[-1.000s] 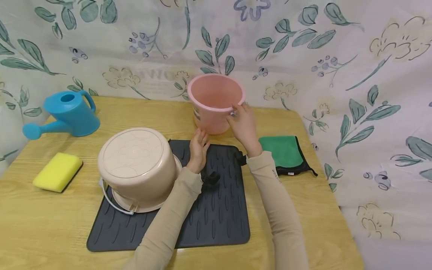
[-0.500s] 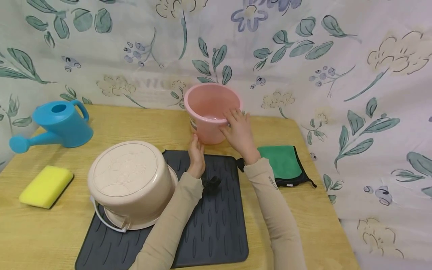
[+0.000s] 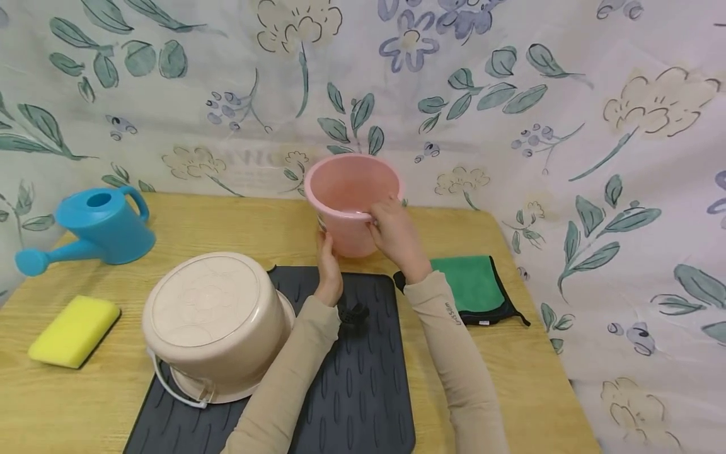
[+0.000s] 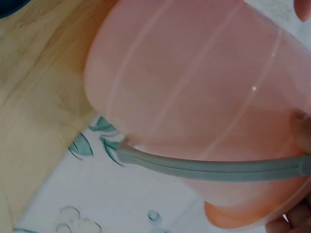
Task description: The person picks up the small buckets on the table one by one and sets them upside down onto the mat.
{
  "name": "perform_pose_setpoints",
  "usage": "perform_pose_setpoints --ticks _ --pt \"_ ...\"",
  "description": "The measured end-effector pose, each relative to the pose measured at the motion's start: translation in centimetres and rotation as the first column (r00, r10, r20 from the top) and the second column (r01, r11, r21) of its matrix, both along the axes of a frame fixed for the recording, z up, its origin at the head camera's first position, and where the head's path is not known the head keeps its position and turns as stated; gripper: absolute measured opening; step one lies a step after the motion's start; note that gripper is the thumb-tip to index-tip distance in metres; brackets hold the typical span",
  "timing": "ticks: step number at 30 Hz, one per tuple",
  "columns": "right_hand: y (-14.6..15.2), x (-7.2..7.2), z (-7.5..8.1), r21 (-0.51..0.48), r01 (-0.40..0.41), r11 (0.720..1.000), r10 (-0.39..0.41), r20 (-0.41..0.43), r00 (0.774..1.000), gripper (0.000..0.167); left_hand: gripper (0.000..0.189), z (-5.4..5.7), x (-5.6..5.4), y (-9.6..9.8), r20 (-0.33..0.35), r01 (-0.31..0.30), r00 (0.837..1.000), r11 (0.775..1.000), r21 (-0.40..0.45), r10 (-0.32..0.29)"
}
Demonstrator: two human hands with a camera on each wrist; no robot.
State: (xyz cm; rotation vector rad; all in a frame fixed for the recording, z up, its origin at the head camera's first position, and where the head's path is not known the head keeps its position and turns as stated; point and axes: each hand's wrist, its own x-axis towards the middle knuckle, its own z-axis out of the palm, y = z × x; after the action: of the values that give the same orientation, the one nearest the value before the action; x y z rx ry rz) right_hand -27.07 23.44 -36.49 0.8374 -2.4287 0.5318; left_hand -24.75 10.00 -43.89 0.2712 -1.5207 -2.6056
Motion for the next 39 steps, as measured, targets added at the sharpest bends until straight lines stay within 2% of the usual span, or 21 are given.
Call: perform_pose_setpoints --ticks 4,9,11,14,18,22,25,27,29,32,34,36,38,39 --pt "0.1 1.0 1.4 -0.09 -0.043 0.995 0.037 -0.071 0.997 0.011 0.064 1.1 0.4 0.2 0.009 -0.015 1.0 0.999 -0.032 0.015" --pt "0.3 2.6 2.8 -0.138 -0.043 0.989 0.026 -0.121 0.992 0.014 0.065 2.2 0.7 0.2 0.023 -0.016 1.0 1.0 0.007 0.016" --pt "0.4 3.0 3.1 -0.143 -0.036 0.989 0.018 -0.127 0.992 0.013 0.062 2.3 0.7 0.2 0.009 -0.009 1.0 0.999 0.03 0.008" --pt "0.6 3.6 3.4 -0.17 -0.043 0.984 0.021 -0.133 0.991 0.013 0.053 2.5 0.7 -0.1 -0.031 -0.026 0.999 0.996 0.083 0.028" --pt "1.3 4.8 3.7 -0.289 -0.036 0.957 0.002 -0.118 0.993 0.015 0.055 3.1 1.1 -0.4 -0.063 -0.043 0.997 0.993 0.109 0.05" --pt "2.4 6.2 3.3 -0.476 0.055 0.878 -0.064 -0.003 0.998 0.02 0.065 4.1 1.9 0.3 -0.083 -0.059 0.994 0.996 0.068 0.065" --pt "3.1 7.0 2.8 -0.559 0.175 0.81 -0.139 0.106 0.985 0.027 0.068 4.8 2.7 1.2 -0.139 -0.084 0.986 0.995 0.045 0.089" --pt "3.4 7.3 2.3 -0.596 0.237 0.768 -0.17 0.167 0.971 0.033 0.07 5.2 3.2 1.5 -0.185 -0.08 0.979 0.997 0.022 0.083" --pt "3.6 7.5 2.0 -0.633 0.277 0.723 -0.176 0.219 0.96 0.037 0.072 5.5 3.6 1.8 -0.233 -0.065 0.971 0.998 -0.007 0.062" --pt "3.7 7.6 1.5 -0.718 0.287 0.635 -0.129 0.268 0.955 0.04 0.077 5.8 4.1 2.1 -0.295 -0.043 0.955 0.996 -0.077 0.018" --pt "3.7 7.6 1.1 -0.762 0.285 0.582 -0.095 0.284 0.954 0.039 0.08 6.0 4.3 2.3 -0.348 -0.045 0.937 0.988 -0.148 -0.01" --pt "3.7 7.5 0.7 -0.807 0.273 0.524 -0.056 0.288 0.956 0.04 0.081 6.2 4.6 2.4 -0.416 -0.072 0.909 0.969 -0.237 -0.034" --pt "3.6 7.5 0.3 -0.855 0.247 0.456 -0.008 0.273 0.962 0.038 0.081 6.3 4.7 2.4 -0.501 -0.144 0.864 0.926 -0.349 -0.054" --pt "3.5 7.5 0.1 -0.883 0.228 0.411 0.021 0.259 0.966 0.037 0.081 6.4 4.7 2.4 -0.54 -0.191 0.839 0.897 -0.399 -0.062"
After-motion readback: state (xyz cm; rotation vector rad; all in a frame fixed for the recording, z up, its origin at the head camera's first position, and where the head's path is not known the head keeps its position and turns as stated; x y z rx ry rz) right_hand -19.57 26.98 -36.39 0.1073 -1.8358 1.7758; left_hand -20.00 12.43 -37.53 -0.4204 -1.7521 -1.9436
